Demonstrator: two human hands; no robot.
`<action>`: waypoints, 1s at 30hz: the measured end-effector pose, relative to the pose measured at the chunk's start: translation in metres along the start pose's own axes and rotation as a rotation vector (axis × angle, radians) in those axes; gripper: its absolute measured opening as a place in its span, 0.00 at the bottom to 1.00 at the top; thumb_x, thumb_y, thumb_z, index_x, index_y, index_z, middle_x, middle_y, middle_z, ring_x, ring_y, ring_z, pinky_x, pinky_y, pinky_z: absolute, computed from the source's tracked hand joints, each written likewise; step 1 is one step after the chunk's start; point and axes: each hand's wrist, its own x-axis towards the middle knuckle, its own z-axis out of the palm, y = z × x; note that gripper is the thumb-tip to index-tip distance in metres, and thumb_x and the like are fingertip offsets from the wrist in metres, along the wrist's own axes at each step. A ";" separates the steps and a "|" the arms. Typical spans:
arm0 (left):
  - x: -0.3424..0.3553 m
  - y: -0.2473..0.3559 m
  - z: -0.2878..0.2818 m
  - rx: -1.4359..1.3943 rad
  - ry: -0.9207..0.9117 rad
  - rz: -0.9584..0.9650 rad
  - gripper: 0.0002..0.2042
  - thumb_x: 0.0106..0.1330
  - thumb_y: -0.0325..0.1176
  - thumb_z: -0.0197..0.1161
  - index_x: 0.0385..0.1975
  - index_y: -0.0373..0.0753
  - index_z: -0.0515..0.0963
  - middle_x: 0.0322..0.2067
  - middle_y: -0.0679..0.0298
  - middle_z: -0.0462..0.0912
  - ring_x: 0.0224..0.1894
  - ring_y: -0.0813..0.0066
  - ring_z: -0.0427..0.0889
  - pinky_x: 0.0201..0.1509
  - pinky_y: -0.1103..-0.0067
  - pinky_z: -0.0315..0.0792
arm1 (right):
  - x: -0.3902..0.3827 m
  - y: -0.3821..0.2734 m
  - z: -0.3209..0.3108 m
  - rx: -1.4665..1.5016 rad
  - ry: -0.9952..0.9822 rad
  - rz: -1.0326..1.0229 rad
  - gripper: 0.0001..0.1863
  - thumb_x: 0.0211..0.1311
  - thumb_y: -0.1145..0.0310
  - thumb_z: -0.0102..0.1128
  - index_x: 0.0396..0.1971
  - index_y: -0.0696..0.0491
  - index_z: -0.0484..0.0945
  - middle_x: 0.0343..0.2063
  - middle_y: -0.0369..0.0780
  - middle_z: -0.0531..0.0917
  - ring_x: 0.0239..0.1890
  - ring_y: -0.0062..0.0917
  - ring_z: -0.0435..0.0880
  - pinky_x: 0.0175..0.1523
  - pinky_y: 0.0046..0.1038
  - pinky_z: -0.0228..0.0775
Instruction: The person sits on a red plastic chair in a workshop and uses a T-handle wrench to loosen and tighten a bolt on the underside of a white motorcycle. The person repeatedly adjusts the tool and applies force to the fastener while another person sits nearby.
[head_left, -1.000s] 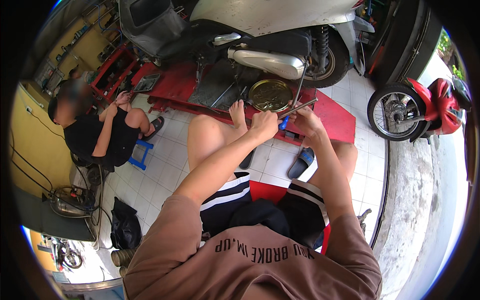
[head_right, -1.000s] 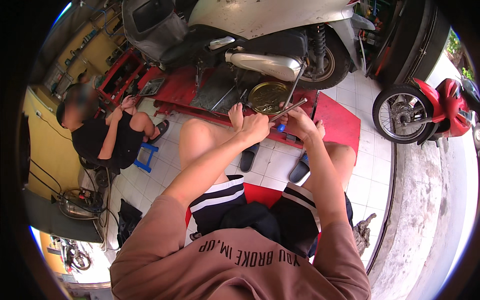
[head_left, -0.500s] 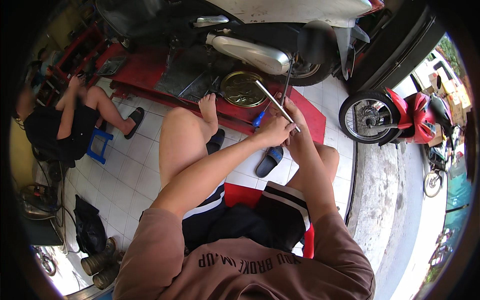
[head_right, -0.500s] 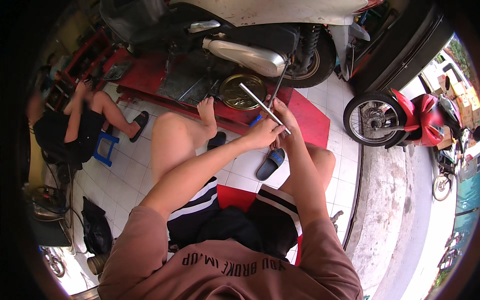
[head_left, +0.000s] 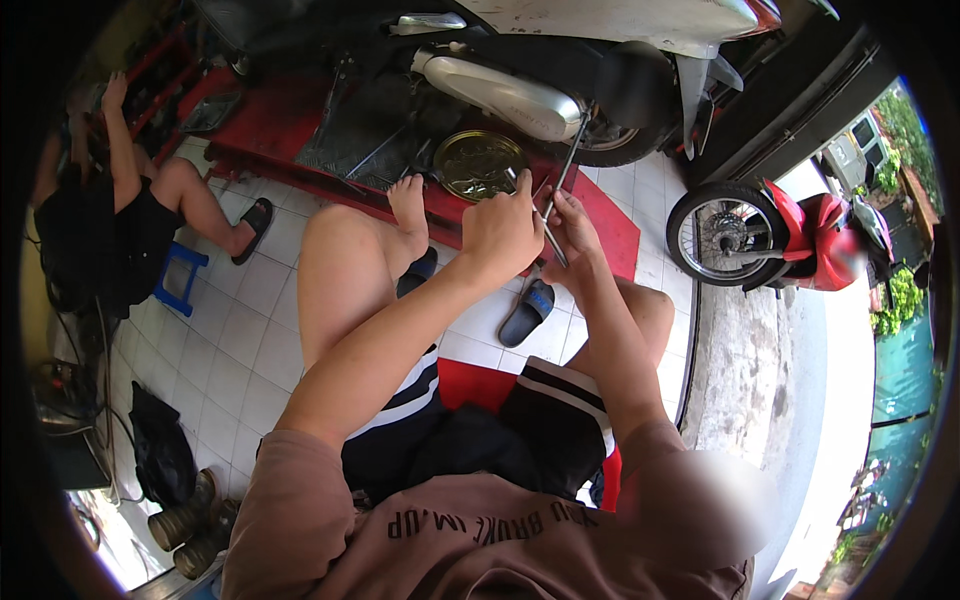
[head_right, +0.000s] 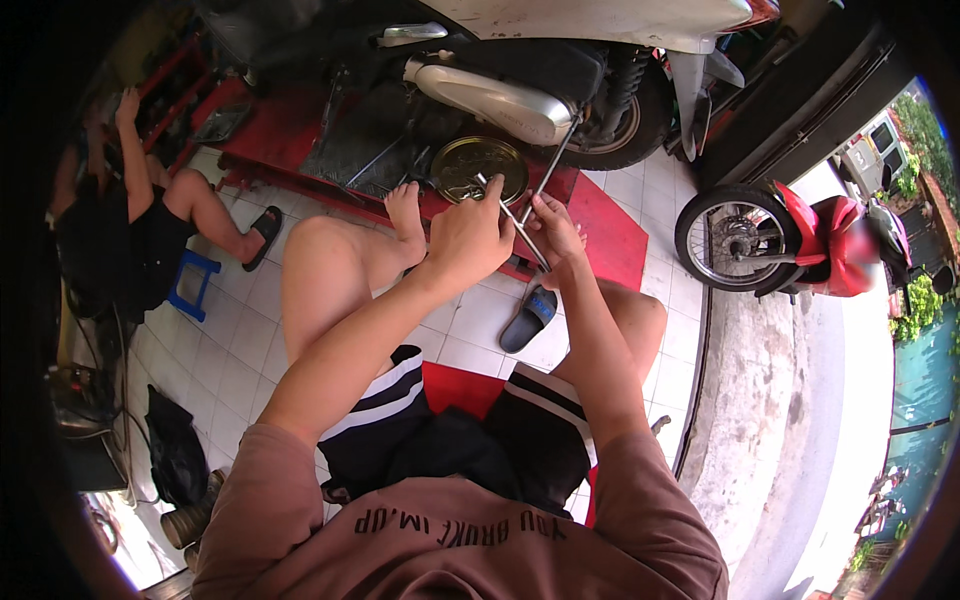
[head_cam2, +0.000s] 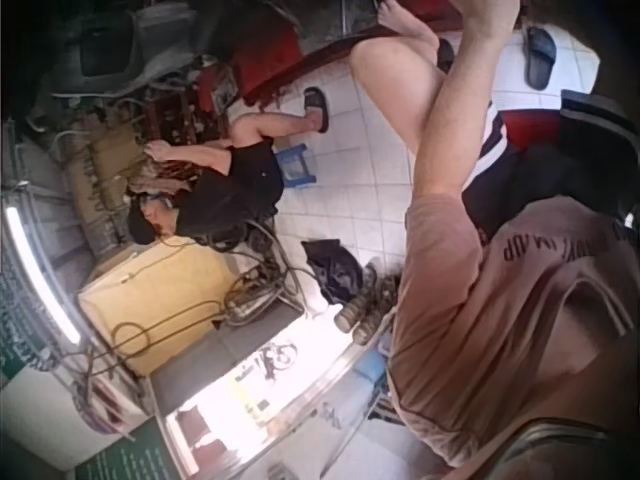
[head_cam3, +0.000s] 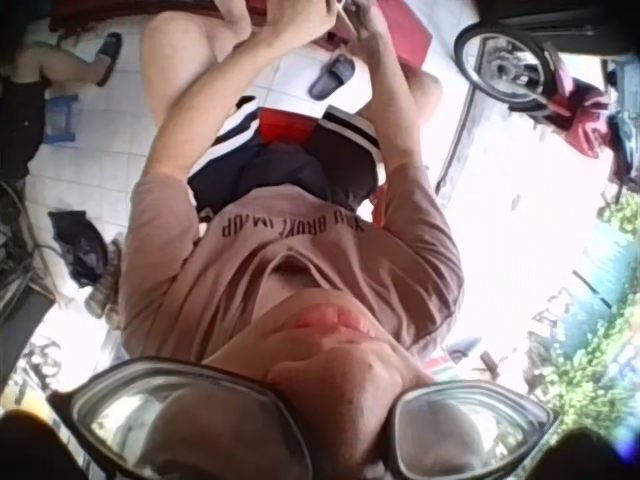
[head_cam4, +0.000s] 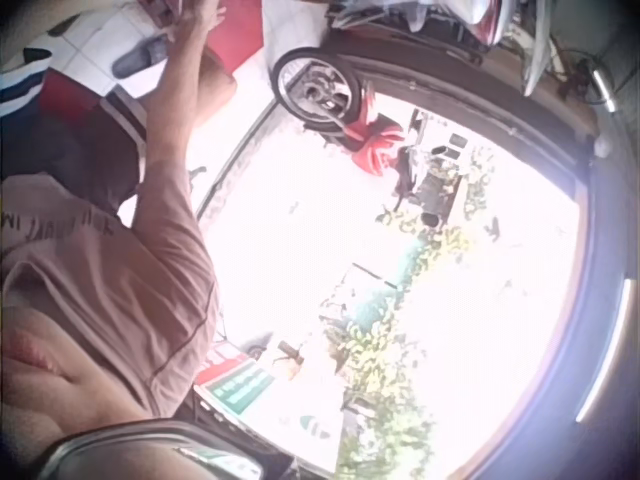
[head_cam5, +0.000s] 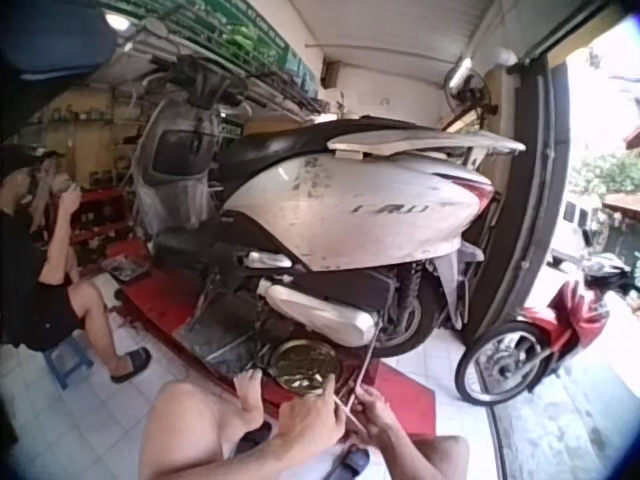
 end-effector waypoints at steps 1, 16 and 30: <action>-0.004 -0.001 -0.001 0.064 -0.050 -0.001 0.19 0.61 0.34 0.57 0.50 0.32 0.74 0.21 0.52 0.82 0.27 0.55 0.84 0.29 0.65 0.78 | -0.002 -0.003 0.003 -0.010 0.013 0.014 0.11 0.68 0.66 0.52 0.42 0.58 0.73 0.22 0.30 0.71 0.23 0.11 0.63 0.30 0.13 0.59; -0.002 -0.028 0.059 0.099 -0.128 0.039 0.14 0.64 0.42 0.58 0.25 0.37 0.81 0.23 0.54 0.82 0.30 0.56 0.84 0.35 0.64 0.76 | -0.003 -0.003 0.009 0.099 -0.361 -0.083 0.12 0.64 0.62 0.58 0.39 0.54 0.72 0.20 0.29 0.67 0.21 0.13 0.62 0.36 0.20 0.59; 0.003 0.006 0.001 -0.131 -0.031 0.354 0.18 0.62 0.36 0.59 0.50 0.37 0.75 0.23 0.50 0.81 0.28 0.52 0.82 0.33 0.63 0.75 | -0.005 -0.001 0.005 0.062 0.043 0.000 0.10 0.67 0.64 0.54 0.40 0.55 0.73 0.20 0.29 0.72 0.22 0.12 0.68 0.29 0.15 0.62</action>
